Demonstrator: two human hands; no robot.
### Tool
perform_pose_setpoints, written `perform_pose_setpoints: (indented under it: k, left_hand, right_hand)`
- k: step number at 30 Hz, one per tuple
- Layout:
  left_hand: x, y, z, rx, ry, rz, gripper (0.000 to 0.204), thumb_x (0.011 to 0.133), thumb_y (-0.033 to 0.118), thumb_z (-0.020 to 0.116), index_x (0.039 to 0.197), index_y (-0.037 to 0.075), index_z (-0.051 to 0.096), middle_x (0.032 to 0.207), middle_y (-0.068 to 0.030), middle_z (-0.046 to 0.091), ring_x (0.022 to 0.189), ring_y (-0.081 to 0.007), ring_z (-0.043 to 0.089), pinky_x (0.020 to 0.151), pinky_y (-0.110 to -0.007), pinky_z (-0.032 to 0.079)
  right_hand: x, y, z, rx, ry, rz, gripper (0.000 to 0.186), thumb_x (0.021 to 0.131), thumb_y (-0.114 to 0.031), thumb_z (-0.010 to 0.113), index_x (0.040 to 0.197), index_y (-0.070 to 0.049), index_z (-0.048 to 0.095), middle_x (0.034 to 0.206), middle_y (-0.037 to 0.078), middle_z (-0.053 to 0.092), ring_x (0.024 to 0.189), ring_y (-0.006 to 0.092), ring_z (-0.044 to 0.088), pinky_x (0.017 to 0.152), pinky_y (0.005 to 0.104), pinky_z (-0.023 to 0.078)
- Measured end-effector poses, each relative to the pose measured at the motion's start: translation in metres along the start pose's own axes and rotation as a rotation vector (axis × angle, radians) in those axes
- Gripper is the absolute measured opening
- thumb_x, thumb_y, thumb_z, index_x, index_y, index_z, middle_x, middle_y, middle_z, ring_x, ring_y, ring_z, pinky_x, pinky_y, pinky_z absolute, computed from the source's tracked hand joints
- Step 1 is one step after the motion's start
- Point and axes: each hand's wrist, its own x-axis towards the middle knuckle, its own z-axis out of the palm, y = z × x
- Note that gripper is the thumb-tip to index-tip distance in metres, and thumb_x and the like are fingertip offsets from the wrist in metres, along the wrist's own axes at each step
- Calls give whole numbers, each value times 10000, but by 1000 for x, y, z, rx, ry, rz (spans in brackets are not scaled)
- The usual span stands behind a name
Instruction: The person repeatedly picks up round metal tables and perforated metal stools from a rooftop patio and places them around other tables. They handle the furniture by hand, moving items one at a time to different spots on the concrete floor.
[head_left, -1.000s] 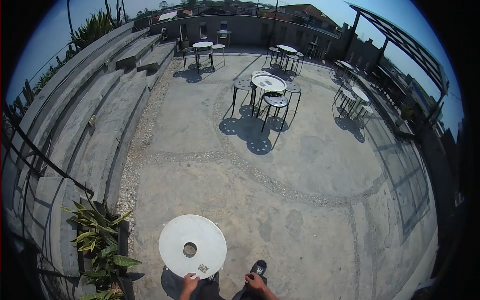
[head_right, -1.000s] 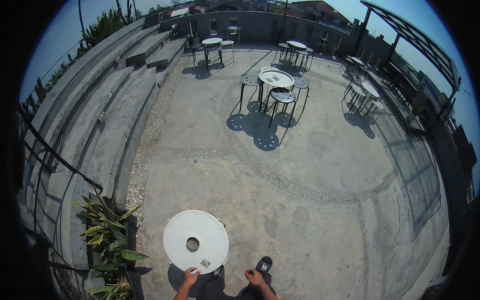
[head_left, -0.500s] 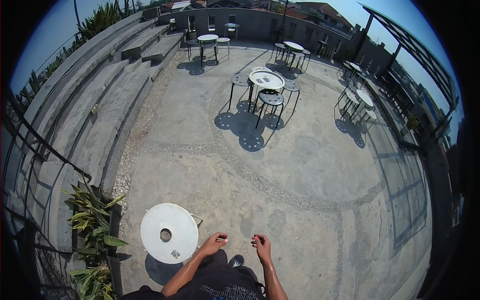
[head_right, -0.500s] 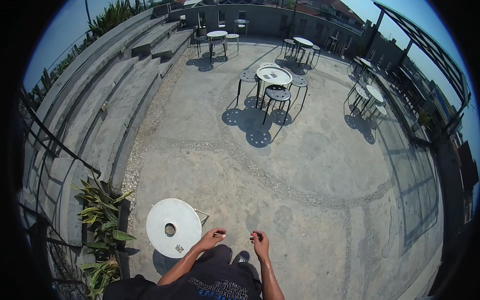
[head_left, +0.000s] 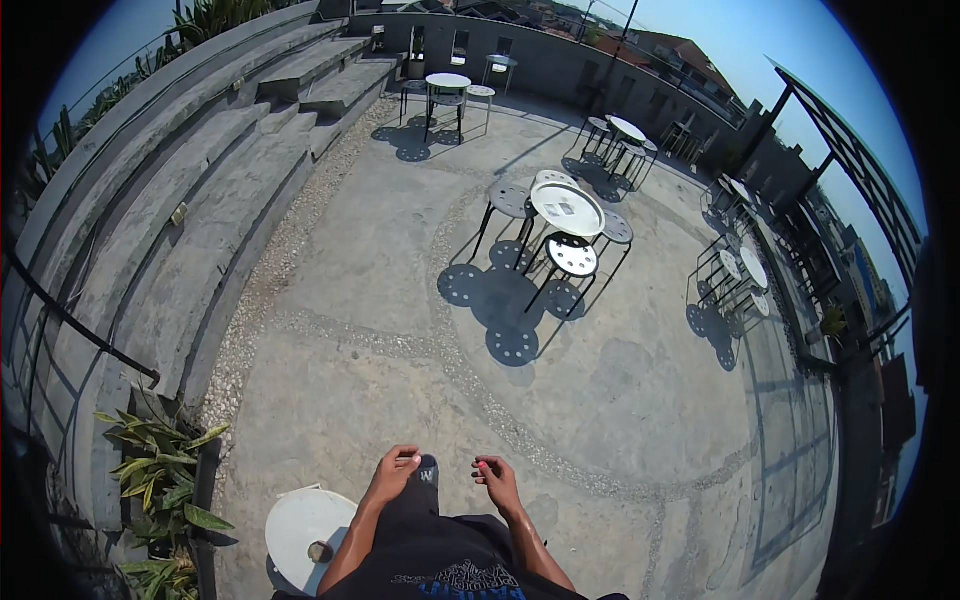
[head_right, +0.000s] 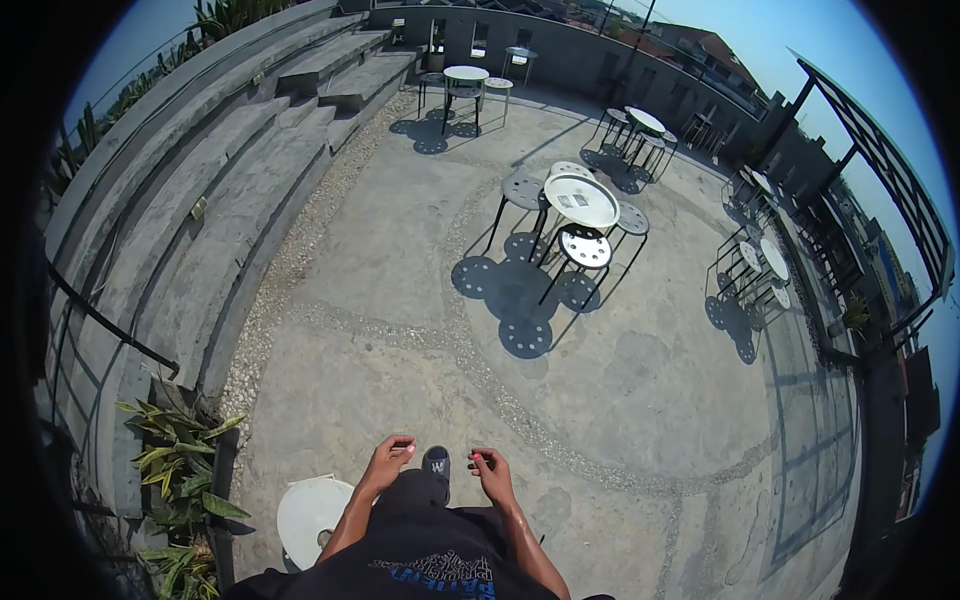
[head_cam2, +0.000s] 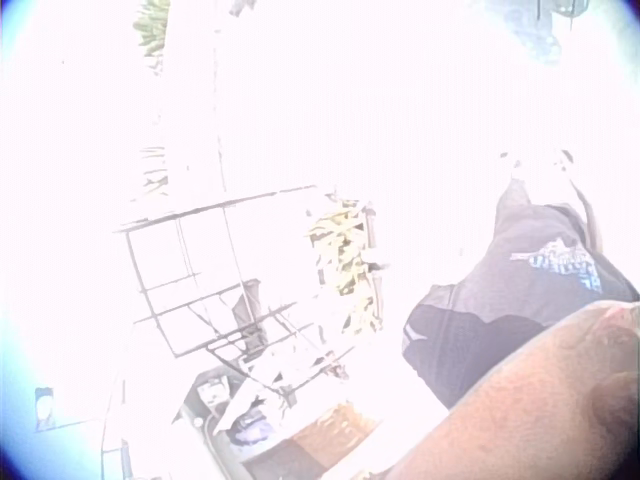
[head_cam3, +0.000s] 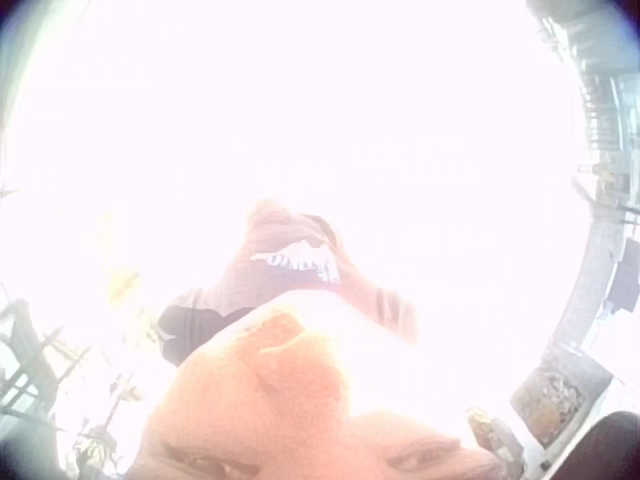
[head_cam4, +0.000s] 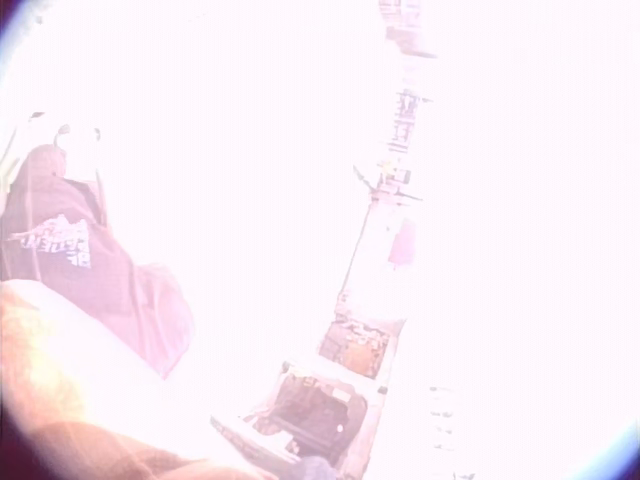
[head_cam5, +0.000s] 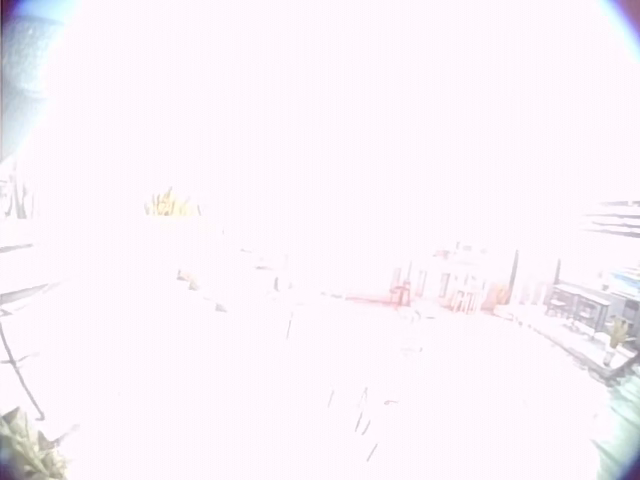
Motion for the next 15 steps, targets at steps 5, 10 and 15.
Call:
perform_pose_setpoints:
  k: [5,10,15]
  left_hand:
    - [116,87,-42,-103,103,108,330,889,210,610,1138,3,550,1059,-92,605,936,-157,575,814,-277,470]
    - [229,158,-55,-133,115,144,327,890,199,608,1141,-1,545,1058,-93,606,936,-143,575,804,-269,471]
    - [354,188,-59,-139,86,63,319,890,186,606,1146,5,546,1081,-97,603,948,-140,586,796,-266,475]
  right_hand:
    - [105,-106,24,-150,-75,-152,270,939,-190,539,1112,18,547,1013,103,625,864,154,613,760,291,491]
    - [223,-145,24,-158,-34,-160,253,930,-181,552,1110,-2,562,988,86,624,862,140,612,767,280,486]
    - [351,-187,26,-242,-52,-168,255,923,-186,561,1112,-15,569,975,85,630,828,137,613,732,281,491]
